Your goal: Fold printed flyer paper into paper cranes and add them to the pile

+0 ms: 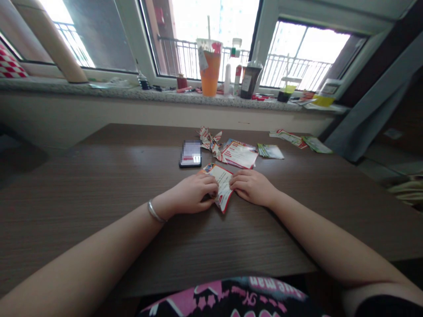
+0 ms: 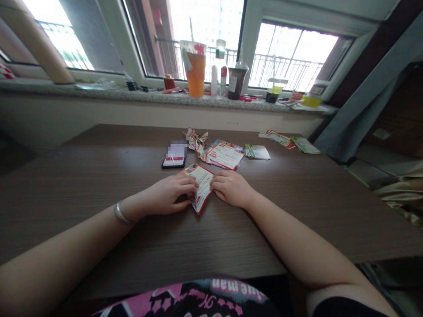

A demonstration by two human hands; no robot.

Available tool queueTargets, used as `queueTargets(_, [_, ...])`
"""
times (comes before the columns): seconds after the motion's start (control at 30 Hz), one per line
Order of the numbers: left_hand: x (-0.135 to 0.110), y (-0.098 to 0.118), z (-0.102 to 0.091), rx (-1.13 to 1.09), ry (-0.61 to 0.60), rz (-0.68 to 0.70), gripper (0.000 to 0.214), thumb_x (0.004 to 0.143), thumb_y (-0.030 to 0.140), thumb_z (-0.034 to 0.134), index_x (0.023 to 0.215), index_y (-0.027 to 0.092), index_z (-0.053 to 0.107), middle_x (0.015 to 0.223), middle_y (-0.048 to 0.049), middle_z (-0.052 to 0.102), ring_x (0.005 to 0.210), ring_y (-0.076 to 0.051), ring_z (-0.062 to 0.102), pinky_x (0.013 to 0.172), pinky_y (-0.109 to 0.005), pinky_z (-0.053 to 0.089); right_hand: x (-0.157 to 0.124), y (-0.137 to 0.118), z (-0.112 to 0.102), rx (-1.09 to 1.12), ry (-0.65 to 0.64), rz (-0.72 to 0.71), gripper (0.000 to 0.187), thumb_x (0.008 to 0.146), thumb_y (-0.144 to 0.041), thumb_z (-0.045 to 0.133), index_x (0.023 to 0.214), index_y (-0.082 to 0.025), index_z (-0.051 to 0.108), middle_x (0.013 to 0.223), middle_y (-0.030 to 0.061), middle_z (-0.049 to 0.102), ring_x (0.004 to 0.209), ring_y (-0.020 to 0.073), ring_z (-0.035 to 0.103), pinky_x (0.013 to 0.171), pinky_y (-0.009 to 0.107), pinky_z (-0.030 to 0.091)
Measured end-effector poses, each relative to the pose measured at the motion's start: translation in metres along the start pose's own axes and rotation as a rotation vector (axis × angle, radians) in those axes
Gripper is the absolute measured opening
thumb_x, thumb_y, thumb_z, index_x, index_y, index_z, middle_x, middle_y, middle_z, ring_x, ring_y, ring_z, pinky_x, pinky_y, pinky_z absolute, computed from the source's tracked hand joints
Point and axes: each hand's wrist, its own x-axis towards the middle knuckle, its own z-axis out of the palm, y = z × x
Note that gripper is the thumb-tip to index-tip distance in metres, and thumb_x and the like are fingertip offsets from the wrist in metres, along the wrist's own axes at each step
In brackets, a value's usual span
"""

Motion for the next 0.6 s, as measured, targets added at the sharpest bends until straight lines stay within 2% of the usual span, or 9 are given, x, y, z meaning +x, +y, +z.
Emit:
queueTargets(0.13, [0.001,-0.002,0.000,-0.001,0.023,-0.002,0.014,0.089,0.026,0.052,0.092,0.020,0.063,0.105,-0.0065,0.064,0.106,-0.021,0.056,0.100,-0.037,0.041,0.000,-0.002,0.000,-0.018,0.002,-0.035,0.024,0.095,-0.025,0.045,0.094,-0.019,0.068,0.101,0.0066,0.071,0.104,0.0201,0.059,0.094,0.036,0.046])
queueTargets(0.23, [0.001,-0.005,0.005,0.002,0.050,-0.037,0.017,0.090,0.031,0.052,0.095,0.019,0.063,0.108,-0.0079,0.064,0.108,-0.021,0.056,0.100,-0.037,0.042,0.001,-0.003,0.000,-0.003,0.005,-0.059,0.022,0.094,-0.025,0.047,0.091,-0.019,0.068,0.098,0.0074,0.071,0.103,0.0202,0.060,0.092,0.035,0.047])
queueTargets(0.47, [0.000,-0.012,0.019,0.013,0.033,-0.102,0.021,0.094,0.030,0.049,0.107,0.018,0.059,0.125,-0.0089,0.058,0.111,-0.021,0.056,0.098,-0.035,0.044,0.001,-0.001,0.003,0.003,0.012,-0.045,0.020,0.091,-0.021,0.050,0.103,-0.019,0.066,0.108,0.0066,0.070,0.106,0.0219,0.059,0.093,0.037,0.048])
queueTargets(0.6, [0.000,-0.015,0.020,0.140,0.028,-0.081,0.018,0.095,0.023,0.047,0.105,0.019,0.062,0.124,-0.0086,0.058,0.108,-0.022,0.056,0.093,-0.037,0.045,-0.001,0.004,0.005,-0.021,0.029,-0.031,0.024,0.090,-0.017,0.049,0.107,-0.021,0.066,0.113,0.0058,0.069,0.107,0.0217,0.059,0.093,0.038,0.049])
